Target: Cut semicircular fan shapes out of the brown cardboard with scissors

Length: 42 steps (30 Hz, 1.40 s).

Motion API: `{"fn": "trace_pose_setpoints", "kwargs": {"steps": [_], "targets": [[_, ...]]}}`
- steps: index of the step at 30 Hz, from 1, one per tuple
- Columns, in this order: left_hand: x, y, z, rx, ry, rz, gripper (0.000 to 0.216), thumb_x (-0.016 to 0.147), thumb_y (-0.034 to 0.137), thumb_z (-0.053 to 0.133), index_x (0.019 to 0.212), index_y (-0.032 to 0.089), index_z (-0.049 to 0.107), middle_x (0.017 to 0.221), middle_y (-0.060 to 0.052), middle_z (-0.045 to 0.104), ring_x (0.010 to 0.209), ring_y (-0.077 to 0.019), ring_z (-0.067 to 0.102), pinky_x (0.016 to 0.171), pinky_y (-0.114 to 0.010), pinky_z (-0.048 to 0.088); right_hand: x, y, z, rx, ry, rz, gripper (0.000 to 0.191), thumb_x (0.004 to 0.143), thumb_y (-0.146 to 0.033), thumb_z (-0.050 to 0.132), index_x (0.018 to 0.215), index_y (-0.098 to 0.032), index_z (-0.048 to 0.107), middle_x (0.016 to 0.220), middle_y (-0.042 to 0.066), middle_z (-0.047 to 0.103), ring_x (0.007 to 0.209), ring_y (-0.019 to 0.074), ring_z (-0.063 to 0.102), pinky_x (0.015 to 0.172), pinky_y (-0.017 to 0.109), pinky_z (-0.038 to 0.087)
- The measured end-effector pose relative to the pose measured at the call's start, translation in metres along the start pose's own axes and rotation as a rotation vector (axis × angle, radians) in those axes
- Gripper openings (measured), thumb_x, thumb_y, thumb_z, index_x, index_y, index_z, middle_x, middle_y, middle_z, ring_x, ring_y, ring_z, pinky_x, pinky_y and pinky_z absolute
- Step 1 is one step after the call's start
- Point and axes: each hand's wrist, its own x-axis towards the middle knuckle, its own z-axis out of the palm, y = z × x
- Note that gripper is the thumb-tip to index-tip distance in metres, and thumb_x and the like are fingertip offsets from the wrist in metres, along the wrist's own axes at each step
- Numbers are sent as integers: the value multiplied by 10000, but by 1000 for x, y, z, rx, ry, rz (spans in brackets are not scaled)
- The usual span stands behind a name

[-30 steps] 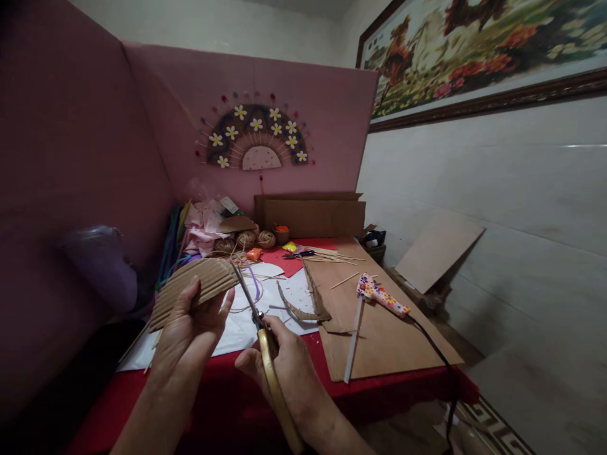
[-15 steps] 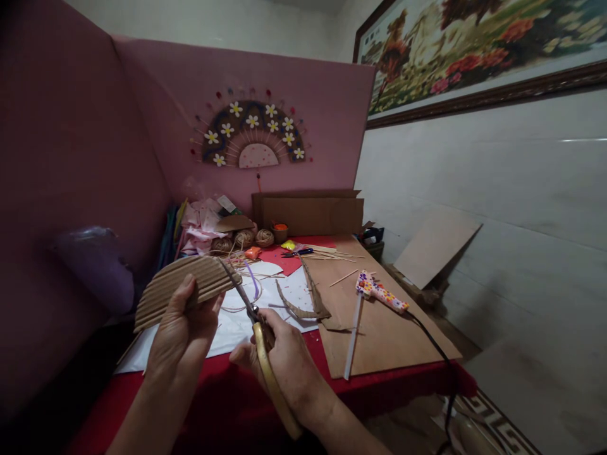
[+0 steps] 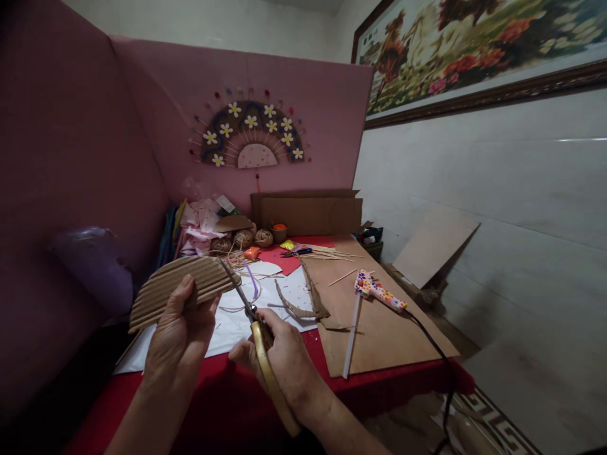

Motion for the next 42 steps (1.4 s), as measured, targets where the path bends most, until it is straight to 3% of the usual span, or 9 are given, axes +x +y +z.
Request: {"fn": "trace_pose_setpoints", "kwargs": {"steps": [8, 15, 27, 42], "targets": [[1, -1, 0, 23, -32, 21, 279, 789, 32, 593, 991, 205, 678, 990, -7, 726, 957, -138, 656, 897, -277, 499, 0, 2, 0, -16, 0, -6, 510, 735, -655, 608, 856, -171, 498, 665, -27, 464, 597, 114, 387, 517, 220, 301], [0, -1, 2, 44, -24, 42, 335, 757, 26, 620, 1023, 226, 661, 1024, -11, 718, 993, -174, 653, 955, -366, 475, 1, 6, -3, 12, 21, -11, 590, 715, -710, 586, 924, -160, 536, 646, -37, 406, 587, 111, 341, 510, 219, 287], [-1, -2, 1, 41, -52, 66, 273, 721, 49, 666, 938, 214, 678, 997, -1, 724, 1014, -181, 648, 963, -353, 475, 1, 2, -4, 78, -26, -1, 665, 650, -781, 572, 917, -175, 513, 672, -3, 521, 588, 122, 395, 501, 220, 305], [-1, -4, -1, 48, -55, 84, 312, 727, 33, 663, 980, 215, 670, 1026, 2, 715, 1007, -169, 646, 975, -357, 468, 1, 12, -1, 71, 37, -2, 612, 693, -678, 639, 965, -137, 551, 648, -32, 450, 592, 109, 368, 518, 213, 298]]}}
